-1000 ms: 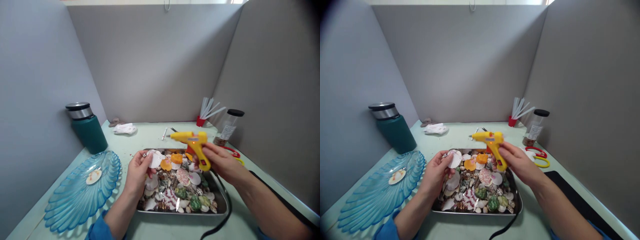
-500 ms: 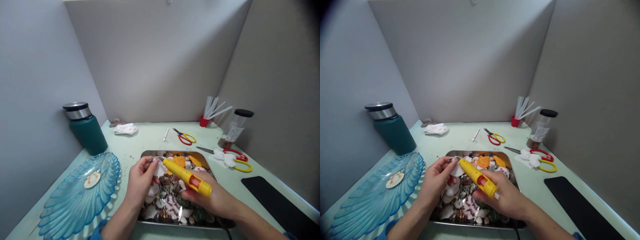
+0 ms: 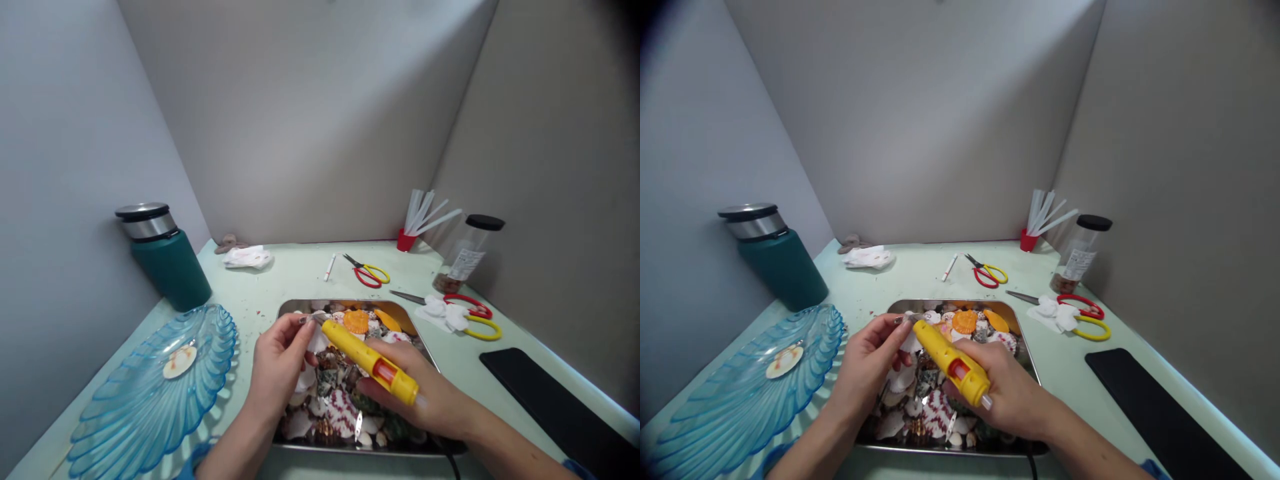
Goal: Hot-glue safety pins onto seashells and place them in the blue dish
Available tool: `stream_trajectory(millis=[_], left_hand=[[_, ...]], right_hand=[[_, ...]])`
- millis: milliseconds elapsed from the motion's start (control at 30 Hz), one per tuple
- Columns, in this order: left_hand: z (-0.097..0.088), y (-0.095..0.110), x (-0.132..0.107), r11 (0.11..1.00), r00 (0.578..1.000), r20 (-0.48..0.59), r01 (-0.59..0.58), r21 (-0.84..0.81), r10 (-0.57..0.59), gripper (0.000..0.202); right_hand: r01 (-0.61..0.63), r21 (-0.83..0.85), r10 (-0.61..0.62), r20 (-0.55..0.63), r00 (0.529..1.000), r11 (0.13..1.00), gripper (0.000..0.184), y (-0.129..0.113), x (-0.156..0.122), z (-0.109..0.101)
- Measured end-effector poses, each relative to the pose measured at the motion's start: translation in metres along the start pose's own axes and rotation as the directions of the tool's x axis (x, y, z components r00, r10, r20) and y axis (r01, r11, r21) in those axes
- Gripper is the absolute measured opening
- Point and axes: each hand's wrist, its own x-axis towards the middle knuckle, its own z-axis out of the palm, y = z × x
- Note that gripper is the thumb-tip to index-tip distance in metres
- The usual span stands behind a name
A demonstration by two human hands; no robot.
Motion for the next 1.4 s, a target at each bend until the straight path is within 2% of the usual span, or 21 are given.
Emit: stream_trajectory(millis=[200,433,667,1067,1267,1400], left_hand=[[0.0,0.0016,-0.0027,0.999,1.0,0.006,-0.017,0.028,0.017,0.019],[0.0003,0.0004,-0.0006,1.0,0.999,-0.036,0.007,0.012,-0.006,0.022],[0.0009,0.0029,-0.0041,0.996,0.998,-0.019,-0.051,0.071,0.053,0.018],[0.0013,0.0016,-0.0021,0.999,0.997,-0.072,0.034,-0.04,-0.037,0.023],[0.0028,0.0045,-0.0016,0.996,0.998,-0.02,0.066,-0.062,-0.068,0.024],[0.0027,0.0039,-0.0012,0.994,0.997,-0.023,0.075,-0.081,-0.077,0.023]], right_hand=[[0.019,0.019,-0.019,0.042,0.999,1.0,0.01,0.0003,0.0003,0.0009],[0.0,0.017,0.0,-0.026,1.0,1.0,0.013,0.0047,-0.0005,0.0041],[0.032,0.002,-0.032,0.008,0.999,0.999,0.005,0.0034,-0.0001,0.0027],[0.032,-0.024,-0.033,-0.025,0.999,0.999,0.009,0.0074,0.0006,0.0055],[0.07,-0.006,-0.07,-0.005,0.998,0.998,0.003,0.0051,0.0011,0.0054],[0.08,-0.009,-0.08,-0.008,0.997,0.997,0.003,0.0038,0.0011,0.0049]])
